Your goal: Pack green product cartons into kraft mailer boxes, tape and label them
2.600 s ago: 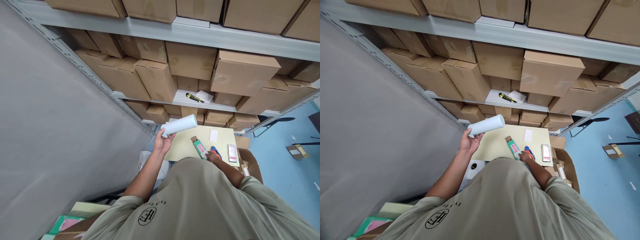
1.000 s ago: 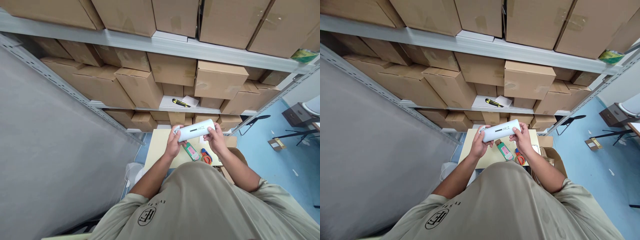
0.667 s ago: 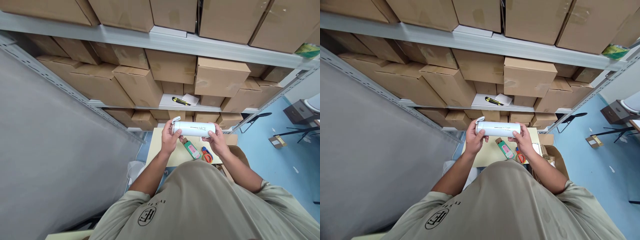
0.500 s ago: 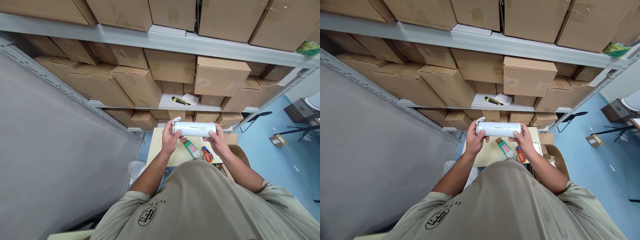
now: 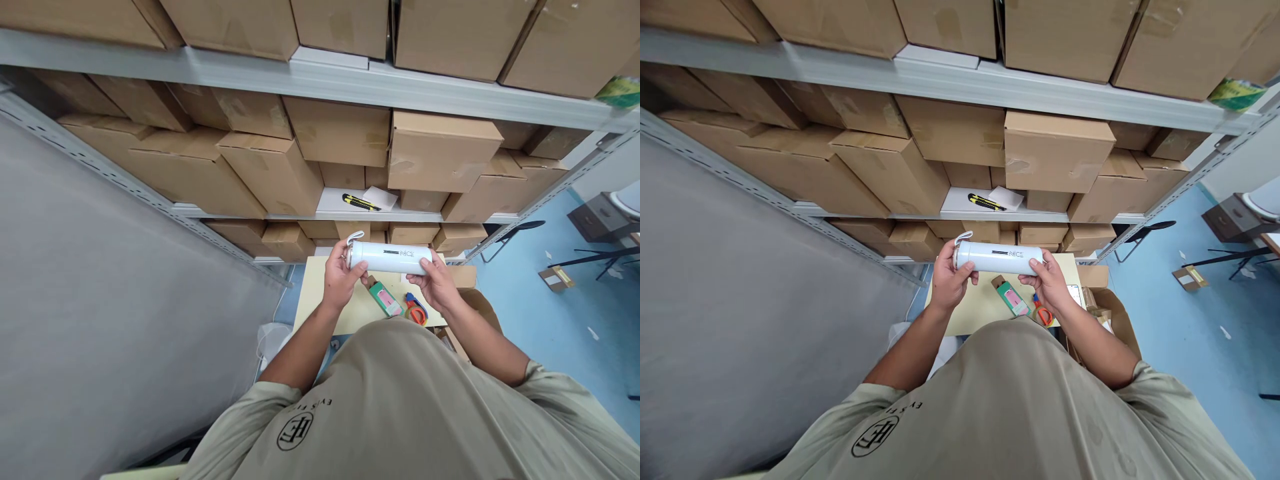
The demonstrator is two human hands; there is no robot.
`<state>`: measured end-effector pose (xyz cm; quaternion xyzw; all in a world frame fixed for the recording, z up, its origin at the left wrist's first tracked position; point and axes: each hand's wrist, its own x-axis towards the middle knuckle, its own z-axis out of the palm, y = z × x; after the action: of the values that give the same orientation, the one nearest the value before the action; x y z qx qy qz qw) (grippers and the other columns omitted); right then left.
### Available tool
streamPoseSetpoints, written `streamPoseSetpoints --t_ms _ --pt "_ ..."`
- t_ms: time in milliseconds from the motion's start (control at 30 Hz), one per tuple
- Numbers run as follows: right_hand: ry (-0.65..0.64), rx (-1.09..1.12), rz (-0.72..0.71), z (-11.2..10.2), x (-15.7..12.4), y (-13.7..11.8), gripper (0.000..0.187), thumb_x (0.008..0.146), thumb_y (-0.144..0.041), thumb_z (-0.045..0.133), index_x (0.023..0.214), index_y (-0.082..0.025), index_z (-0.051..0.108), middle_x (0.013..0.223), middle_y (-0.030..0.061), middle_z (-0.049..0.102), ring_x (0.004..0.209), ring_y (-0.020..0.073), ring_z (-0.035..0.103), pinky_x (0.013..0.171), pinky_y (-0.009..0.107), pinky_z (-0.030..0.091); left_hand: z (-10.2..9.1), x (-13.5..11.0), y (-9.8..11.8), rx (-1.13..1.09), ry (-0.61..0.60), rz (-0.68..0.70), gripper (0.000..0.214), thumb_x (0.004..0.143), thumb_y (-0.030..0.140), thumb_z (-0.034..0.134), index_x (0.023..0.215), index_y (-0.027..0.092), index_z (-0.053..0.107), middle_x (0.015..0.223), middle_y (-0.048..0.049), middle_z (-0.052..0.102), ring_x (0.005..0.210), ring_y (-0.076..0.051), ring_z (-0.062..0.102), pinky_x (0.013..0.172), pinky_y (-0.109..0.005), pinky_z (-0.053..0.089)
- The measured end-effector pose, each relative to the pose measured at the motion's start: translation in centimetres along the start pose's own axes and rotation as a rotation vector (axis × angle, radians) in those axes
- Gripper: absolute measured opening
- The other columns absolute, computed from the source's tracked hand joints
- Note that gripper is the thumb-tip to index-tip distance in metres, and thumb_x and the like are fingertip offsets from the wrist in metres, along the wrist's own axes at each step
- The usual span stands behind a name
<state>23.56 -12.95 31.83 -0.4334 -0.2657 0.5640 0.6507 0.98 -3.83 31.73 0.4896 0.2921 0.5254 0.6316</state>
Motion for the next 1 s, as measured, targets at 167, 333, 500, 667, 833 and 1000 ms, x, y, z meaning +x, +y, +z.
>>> streamPoseSetpoints --t_ms 167,333,500,667,833,1000 --pt "-0.166 0.056 0.47 -1.4 0.8 0.5 0.058 0.101 -0.078 0.062 0.112 -0.021 0.064 0.063 -0.0026 0.067 0.041 0.0123 0.053 0.033 0.019 0.04 0.8 0.0 0.0 0.021 -0.026 0.017 0.079 0.065 0.057 0.107 0.123 0.022 0.066 0.09 0.0032 0.066 0.062 -0.01 0.059 0.053 -0.024 0.054" --pt "-0.413 0.11 0.745 -2.6 2.3 3.4 0.06 0.103 -0.077 0.046 0.1 -0.02 0.063 0.054 -0.0034 0.058 0.036 0.0114 0.038 0.033 0.02 0.03 2.8 -0.7 -0.5 0.081 -0.043 -0.003 0.08 0.06 0.051 0.109 0.122 0.023 0.066 0.1 -0.002 0.072 0.084 -0.017 0.067 0.069 -0.026 0.059" --pt "-0.513 0.186 0.803 -3.5 4.0 6.2 0.049 0.099 -0.071 0.055 0.089 -0.024 0.056 0.058 -0.0037 0.057 0.041 0.0112 0.038 0.036 0.019 0.03 4.4 -1.5 -0.8 0.341 -0.057 0.01 0.068 0.055 0.037 0.11 0.11 0.025 0.072 0.084 0.0028 0.064 0.072 -0.015 0.056 0.066 -0.026 0.049" --pt "-0.522 0.22 0.809 -4.1 4.5 6.8 0.049 0.101 -0.071 0.056 0.089 -0.023 0.057 0.058 -0.0067 0.045 0.045 0.0099 0.032 0.041 0.017 0.025 5.2 -1.6 -0.2 0.351 -0.048 0.022 0.062 0.054 0.033 0.109 0.105 0.025 0.073 0.084 0.0019 0.063 0.07 -0.017 0.053 0.069 -0.03 0.048" --pt "-0.528 0.198 0.854 -4.0 4.5 6.4 0.053 0.103 -0.073 0.05 0.091 -0.023 0.058 0.061 -0.0044 0.05 0.046 0.01 0.032 0.041 0.017 0.025 5.3 -1.4 0.2 0.357 -0.049 0.012 0.062 0.055 0.034 0.109 0.104 0.025 0.072 0.078 0.0037 0.058 0.07 -0.018 0.054 0.07 -0.031 0.046" --pt "-0.5 0.206 0.813 -2.9 4.1 5.9 0.052 0.101 -0.074 0.053 0.089 -0.024 0.056 0.06 -0.0029 0.055 0.043 0.0103 0.034 0.037 0.018 0.03 5.4 -0.7 0.8 0.399 -0.036 0.068 0.063 0.058 0.039 0.107 0.109 0.026 0.073 0.069 0.0065 0.054 0.066 -0.017 0.05 0.067 -0.029 0.042"
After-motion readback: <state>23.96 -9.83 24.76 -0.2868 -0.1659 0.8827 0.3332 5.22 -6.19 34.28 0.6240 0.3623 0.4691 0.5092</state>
